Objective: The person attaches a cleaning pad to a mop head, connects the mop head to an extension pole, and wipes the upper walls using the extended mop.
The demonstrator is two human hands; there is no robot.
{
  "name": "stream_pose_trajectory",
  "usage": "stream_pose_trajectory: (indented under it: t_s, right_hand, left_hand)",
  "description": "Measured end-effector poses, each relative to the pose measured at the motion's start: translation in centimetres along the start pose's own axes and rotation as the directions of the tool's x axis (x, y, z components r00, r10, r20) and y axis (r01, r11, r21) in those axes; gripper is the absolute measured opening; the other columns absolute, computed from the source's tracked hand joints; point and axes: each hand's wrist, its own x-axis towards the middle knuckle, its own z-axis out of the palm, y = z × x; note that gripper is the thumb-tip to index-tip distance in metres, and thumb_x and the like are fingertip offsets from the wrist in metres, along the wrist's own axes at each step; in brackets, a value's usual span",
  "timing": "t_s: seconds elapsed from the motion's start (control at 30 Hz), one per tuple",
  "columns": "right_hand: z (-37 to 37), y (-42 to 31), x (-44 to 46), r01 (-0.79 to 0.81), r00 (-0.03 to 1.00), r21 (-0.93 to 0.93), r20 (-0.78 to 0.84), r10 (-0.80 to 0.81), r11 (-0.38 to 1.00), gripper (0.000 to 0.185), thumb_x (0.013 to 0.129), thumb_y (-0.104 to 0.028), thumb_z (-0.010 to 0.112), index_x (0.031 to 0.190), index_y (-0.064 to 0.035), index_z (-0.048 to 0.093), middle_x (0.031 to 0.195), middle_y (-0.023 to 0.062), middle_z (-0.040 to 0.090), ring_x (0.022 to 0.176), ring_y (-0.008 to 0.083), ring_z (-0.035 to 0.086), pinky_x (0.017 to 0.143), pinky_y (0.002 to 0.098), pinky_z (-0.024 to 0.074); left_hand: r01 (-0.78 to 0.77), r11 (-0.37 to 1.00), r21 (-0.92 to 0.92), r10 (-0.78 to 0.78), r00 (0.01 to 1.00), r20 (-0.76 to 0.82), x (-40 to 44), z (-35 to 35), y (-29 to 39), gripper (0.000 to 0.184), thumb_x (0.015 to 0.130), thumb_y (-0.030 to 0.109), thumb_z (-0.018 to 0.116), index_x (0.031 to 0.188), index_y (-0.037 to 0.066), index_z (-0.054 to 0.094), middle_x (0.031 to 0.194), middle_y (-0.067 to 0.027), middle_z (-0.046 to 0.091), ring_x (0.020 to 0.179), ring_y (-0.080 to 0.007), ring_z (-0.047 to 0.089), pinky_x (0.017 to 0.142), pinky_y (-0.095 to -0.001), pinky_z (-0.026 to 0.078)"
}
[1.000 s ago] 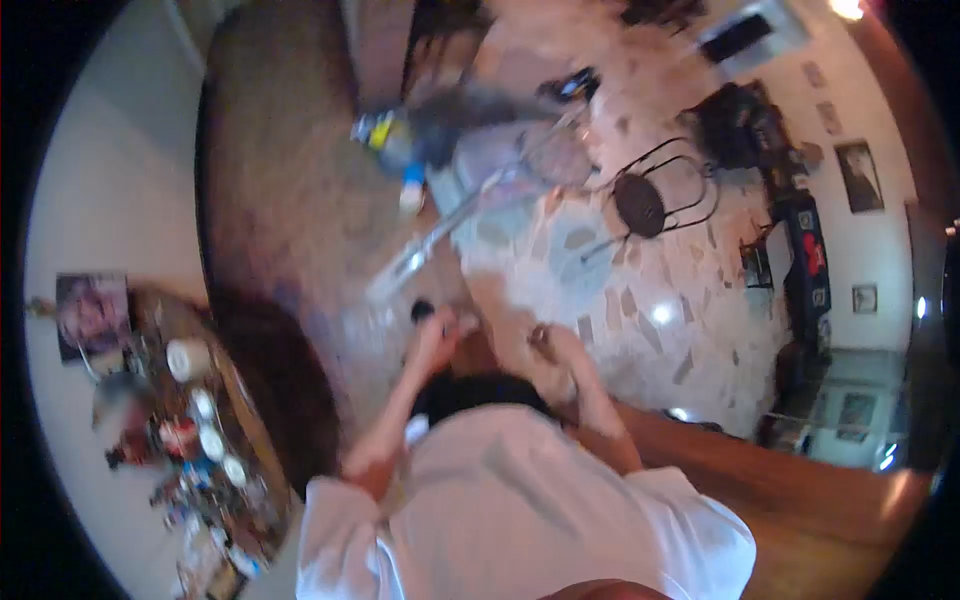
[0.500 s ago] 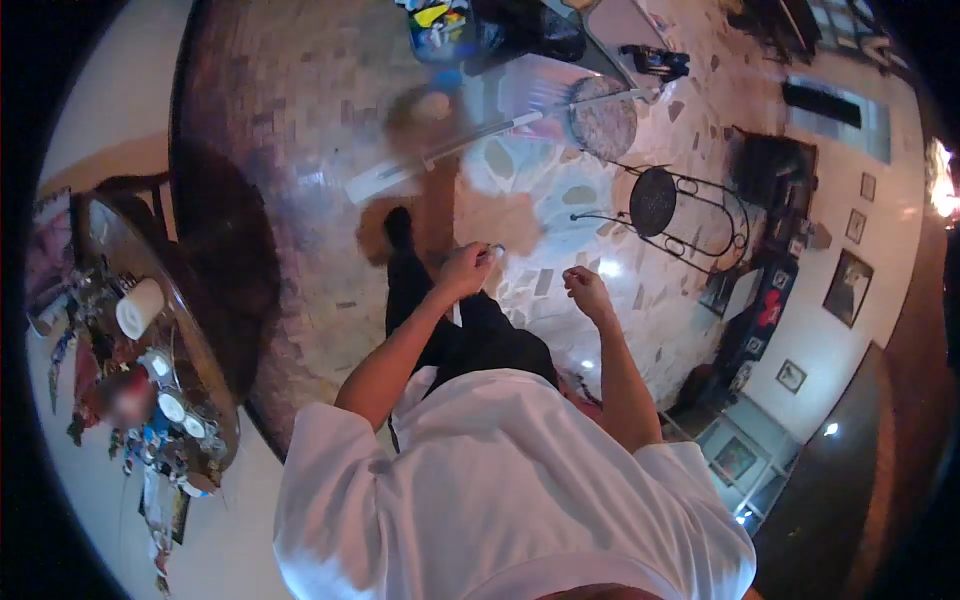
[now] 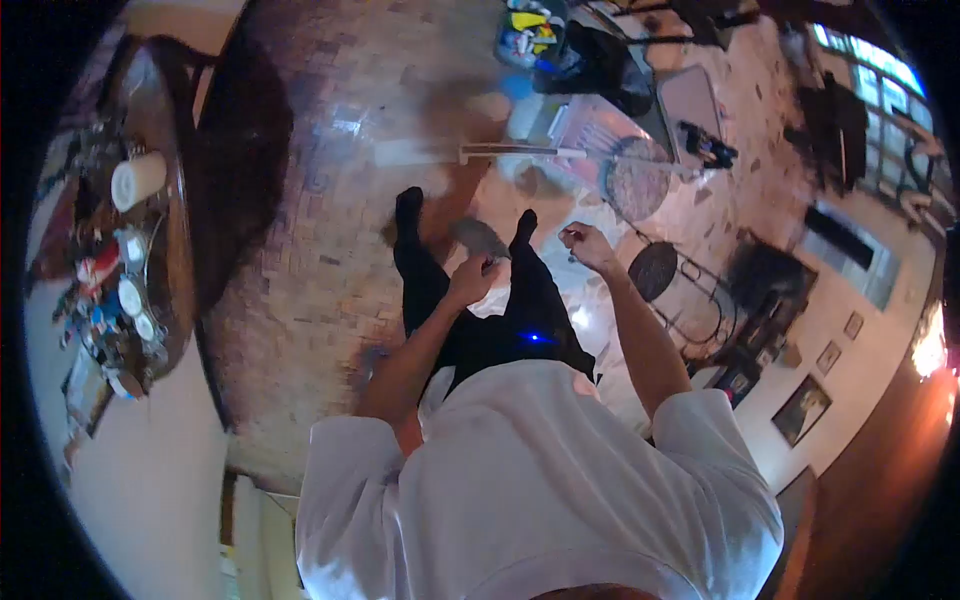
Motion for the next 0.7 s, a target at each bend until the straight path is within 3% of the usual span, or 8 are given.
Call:
stream_pose_trajectory:
  t_s: [0.1,0.3,0.37,0.43,0.5,0.57,0.63,0.7]
  right_hand:
    - [-0.7,5.0,9.2,0.241,0.97,-0.149,0.026,-0.24,0.959,0.026,0.093,-0.028,0.075,0.106,-0.0052,0.071,0.085,0.0051,0.07,0.075,0.0148,0.065,0.072,0.0322,0.0546]
    - [1.6,10.9,32.0,0.348,0.937,-0.46,0.158,-0.31,0.817,0.045,0.085,-0.026,0.078,0.125,-0.0091,0.067,0.106,0.0156,0.072,0.101,0.0298,0.07,0.091,0.0415,0.0555]
    - [3.0,13.4,38.0,0.38,0.921,-0.591,0.174,-0.347,0.712,0.051,0.083,-0.027,0.078,0.129,-0.0099,0.064,0.115,0.0187,0.071,0.108,0.0348,0.069,0.095,0.0459,0.0551]
    - [5.0,16.9,42.3,0.418,0.883,-0.679,0.146,-0.447,0.604,0.057,0.083,-0.029,0.077,0.134,-0.0106,0.059,0.127,0.0228,0.065,0.116,0.0435,0.063,0.099,0.054,0.052]
    - [6.4,18.8,44.7,0.34,0.922,-0.644,0.084,-0.379,0.685,0.058,0.082,-0.027,0.077,0.135,-0.0107,0.058,0.128,0.0225,0.065,0.119,0.0431,0.062,0.1,0.0565,0.0506]
    - [8.3,21.5,46.5,0.261,0.952,-0.617,0.036,-0.304,0.742,0.059,0.082,-0.026,0.077,0.136,-0.0107,0.058,0.129,0.0223,0.064,0.122,0.0427,0.06,0.101,0.059,0.0493]
    - [9.3,24.7,48.4,0.275,0.952,-0.756,0.128,-0.277,0.594,0.064,0.081,-0.023,0.075,0.14,-0.0098,0.055,0.131,0.0208,0.064,0.128,0.0407,0.056,0.103,0.0627,0.0469]
    - [9.6,26.0,49.2,0.268,0.957,-0.797,0.154,-0.247,0.542,0.064,0.083,-0.028,0.075,0.142,-0.0144,0.054,0.138,0.0159,0.06,0.134,0.0381,0.053,0.109,0.0633,0.0418]
  left_hand:
    - [0.098,0.978,-0.187,-0.098,0.995,0.008,0.9,0.5,1.5,0.048,0.094,0.041,0.07,0.12,0.001,0.066,0.109,-0.0215,0.074,0.101,-0.0369,0.072,0.089,-0.0474,0.054]
    - [0.035,0.997,-0.072,-0.057,0.944,-0.324,9.4,7.9,-2.6,0.028,0.097,0.03,0.07,0.114,0.008,0.067,0.096,-0.0159,0.072,0.089,-0.0291,0.071,0.08,-0.0413,0.055]
    - [0.079,0.963,-0.259,-0.173,0.914,-0.367,11.3,11.5,-2.7,0.026,0.099,0.024,0.069,0.117,0.006,0.066,0.093,-0.0148,0.07,0.083,-0.0204,0.067,0.078,-0.0358,0.054]
    - [0.009,0.883,-0.468,-0.242,0.865,-0.44,13.9,19.3,-7.3,0.028,0.098,0.024,0.069,0.117,0.004,0.065,0.095,-0.0157,0.07,0.084,-0.0235,0.068,0.079,-0.0375,0.054]
    - [0.044,0.978,-0.202,-0.147,0.834,-0.532,13.4,24.1,-7.8,0.03,0.098,0.025,0.07,0.117,0.003,0.064,0.096,-0.0168,0.07,0.085,-0.0273,0.068,0.081,-0.0385,0.053]
    - [0.155,0.947,-0.281,-0.243,0.918,-0.313,11.9,25.4,-6.1,0.03,0.097,0.026,0.07,0.113,0.002,0.063,0.097,-0.0189,0.07,0.087,-0.0311,0.069,0.082,-0.0399,0.053]
    - [0.165,0.935,-0.315,-0.265,0.913,-0.31,11.1,27.1,-6.7,0.03,0.099,0.031,0.068,0.11,0.004,0.062,0.096,-0.018,0.069,0.086,-0.0319,0.068,0.077,-0.0408,0.052]
    - [0.457,0.718,-0.525,-0.623,0.758,-0.192,10.7,27.4,-7.1,0.028,0.1,0.03,0.067,0.111,0.004,0.063,0.092,-0.0141,0.068,0.084,-0.0231,0.065,0.076,-0.0367,0.051]
